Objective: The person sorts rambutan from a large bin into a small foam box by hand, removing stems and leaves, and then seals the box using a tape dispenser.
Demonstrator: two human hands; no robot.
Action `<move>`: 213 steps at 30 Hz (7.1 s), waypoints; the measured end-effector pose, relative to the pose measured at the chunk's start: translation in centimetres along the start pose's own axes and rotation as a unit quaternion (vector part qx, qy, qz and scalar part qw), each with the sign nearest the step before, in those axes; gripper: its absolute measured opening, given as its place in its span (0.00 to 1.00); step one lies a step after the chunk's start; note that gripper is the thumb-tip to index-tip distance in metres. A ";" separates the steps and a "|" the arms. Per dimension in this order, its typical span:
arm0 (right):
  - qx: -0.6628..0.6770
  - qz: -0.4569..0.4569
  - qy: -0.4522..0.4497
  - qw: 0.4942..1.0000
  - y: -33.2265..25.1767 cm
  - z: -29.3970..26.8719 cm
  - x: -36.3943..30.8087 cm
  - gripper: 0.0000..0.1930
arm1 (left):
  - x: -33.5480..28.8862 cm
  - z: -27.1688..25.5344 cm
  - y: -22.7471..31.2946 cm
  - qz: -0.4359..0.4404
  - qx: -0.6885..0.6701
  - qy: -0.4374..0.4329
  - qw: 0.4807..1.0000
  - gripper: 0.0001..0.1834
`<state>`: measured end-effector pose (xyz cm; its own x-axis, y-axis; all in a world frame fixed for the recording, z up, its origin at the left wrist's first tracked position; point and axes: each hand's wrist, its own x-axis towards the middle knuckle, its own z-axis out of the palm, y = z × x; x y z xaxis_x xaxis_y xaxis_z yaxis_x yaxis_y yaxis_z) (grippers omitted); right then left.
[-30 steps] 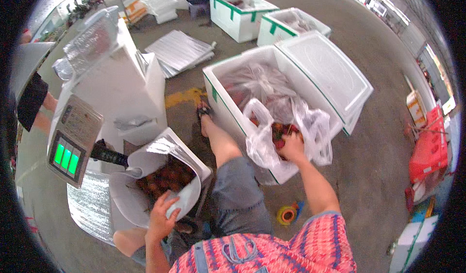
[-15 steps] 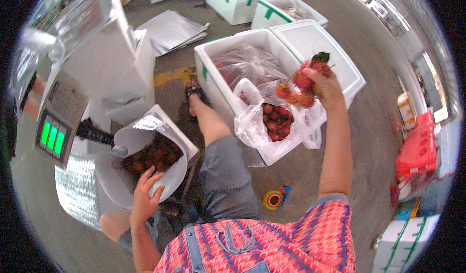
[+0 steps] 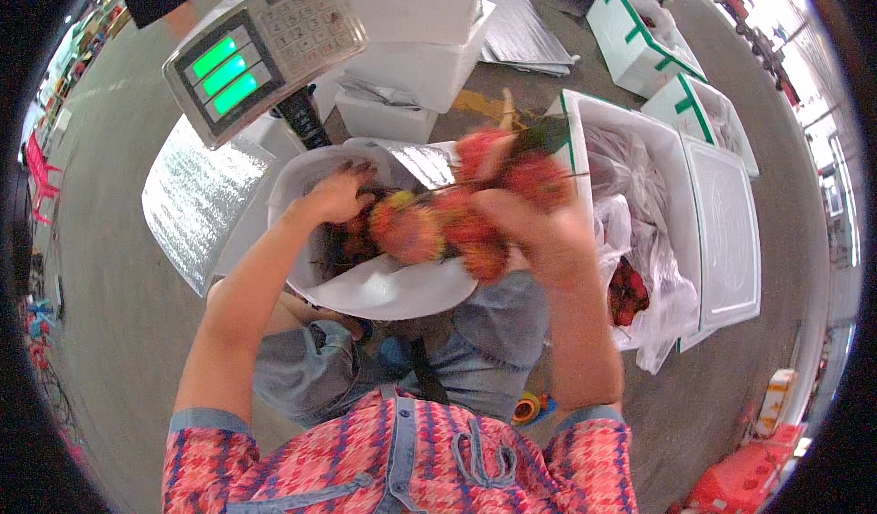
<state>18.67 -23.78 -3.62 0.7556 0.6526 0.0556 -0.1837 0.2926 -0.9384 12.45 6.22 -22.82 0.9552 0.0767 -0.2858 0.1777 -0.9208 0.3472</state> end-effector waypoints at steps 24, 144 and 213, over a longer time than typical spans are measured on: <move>-0.759 -0.117 -0.084 0.635 9.7 -4.1 3.0 0.12 | -2.7 0.2 -2.7 -0.034 0.041 -0.155 0.986 0.13; -0.131 0.127 0.336 0.924 -5.7 -29.3 -17.1 0.21 | -13.1 -0.1 9.8 0.002 -0.222 0.007 0.975 0.24; -0.759 0.376 0.036 0.530 21.0 -42.1 -11.2 0.12 | -20.8 -20.8 20.1 0.634 -0.575 0.075 0.511 0.14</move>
<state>32.79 -54.38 -38.31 0.8597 0.1410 -0.4909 0.2266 -0.9667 0.1191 1.09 -5.87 8.70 0.4672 -0.1943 0.8625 -0.6682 0.5613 0.4884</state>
